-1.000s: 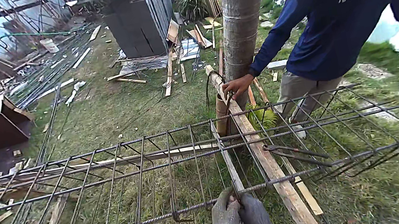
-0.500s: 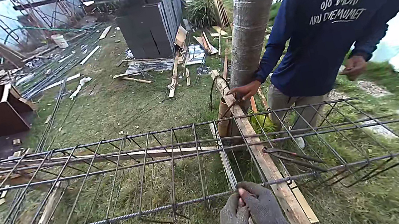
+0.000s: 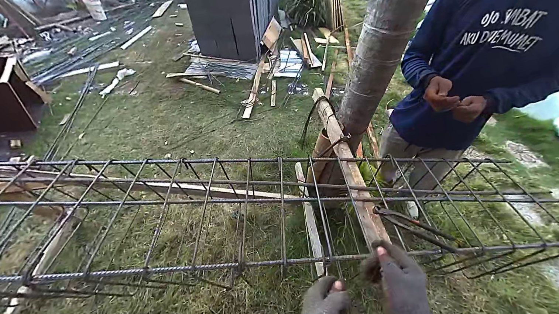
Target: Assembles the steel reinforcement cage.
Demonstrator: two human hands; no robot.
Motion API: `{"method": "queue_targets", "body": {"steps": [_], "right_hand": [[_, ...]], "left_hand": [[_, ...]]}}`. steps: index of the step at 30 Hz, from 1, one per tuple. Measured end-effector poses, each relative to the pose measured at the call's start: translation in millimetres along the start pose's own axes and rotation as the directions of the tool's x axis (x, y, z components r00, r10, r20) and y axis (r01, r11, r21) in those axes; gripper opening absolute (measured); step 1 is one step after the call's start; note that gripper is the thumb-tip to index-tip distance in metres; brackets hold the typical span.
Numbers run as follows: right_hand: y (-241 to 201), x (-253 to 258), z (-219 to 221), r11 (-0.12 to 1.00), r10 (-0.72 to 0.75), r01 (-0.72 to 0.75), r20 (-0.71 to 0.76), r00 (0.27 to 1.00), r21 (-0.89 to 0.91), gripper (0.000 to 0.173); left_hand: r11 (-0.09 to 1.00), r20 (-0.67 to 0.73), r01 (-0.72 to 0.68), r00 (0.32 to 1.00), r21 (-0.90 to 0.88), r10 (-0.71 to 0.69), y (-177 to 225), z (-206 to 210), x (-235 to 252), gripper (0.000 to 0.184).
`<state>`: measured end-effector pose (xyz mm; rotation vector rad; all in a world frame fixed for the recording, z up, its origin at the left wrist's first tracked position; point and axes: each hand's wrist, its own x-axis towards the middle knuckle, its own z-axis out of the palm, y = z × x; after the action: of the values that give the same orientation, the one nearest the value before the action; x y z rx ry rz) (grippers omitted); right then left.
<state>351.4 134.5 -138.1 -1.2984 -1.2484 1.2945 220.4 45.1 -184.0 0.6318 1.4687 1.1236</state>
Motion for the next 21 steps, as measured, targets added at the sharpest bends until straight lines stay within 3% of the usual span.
{"method": "queue_targets", "body": {"steps": [3, 6, 10, 15, 21], "right_hand": [[-19, 33, -29, 0.998, -0.055, 0.052, -0.108, 0.993, -0.032, 0.033], [-27, 48, -48, 0.943, -0.139, 0.119, -0.045, 0.989, -0.31, 0.032], [-21, 37, -43, 0.864, -0.06, 0.126, 0.149, 0.987, -0.487, 0.031], [9, 17, -21, 0.852, 0.07, 0.082, 0.267, 0.961, -0.517, 0.028], [18, 11, -2, 0.692, 0.14, 0.157, 0.344, 0.928, -0.705, 0.029]], "left_hand": [[0.945, -0.144, 0.044, 0.99, 0.323, 0.003, -19, -23, 21, 0.055], [0.883, -0.004, -0.053, 0.998, 0.466, 0.062, -35, -26, 48, 0.055], [0.907, 0.1, -0.205, 0.978, 0.366, 0.181, -54, -28, 80, 0.045], [0.969, 0.066, -0.184, 0.982, 0.166, 0.175, -57, -16, 97, 0.032], [0.984, -0.018, -0.179, 0.984, 0.016, 0.179, -61, -11, 93, 0.028]]}}
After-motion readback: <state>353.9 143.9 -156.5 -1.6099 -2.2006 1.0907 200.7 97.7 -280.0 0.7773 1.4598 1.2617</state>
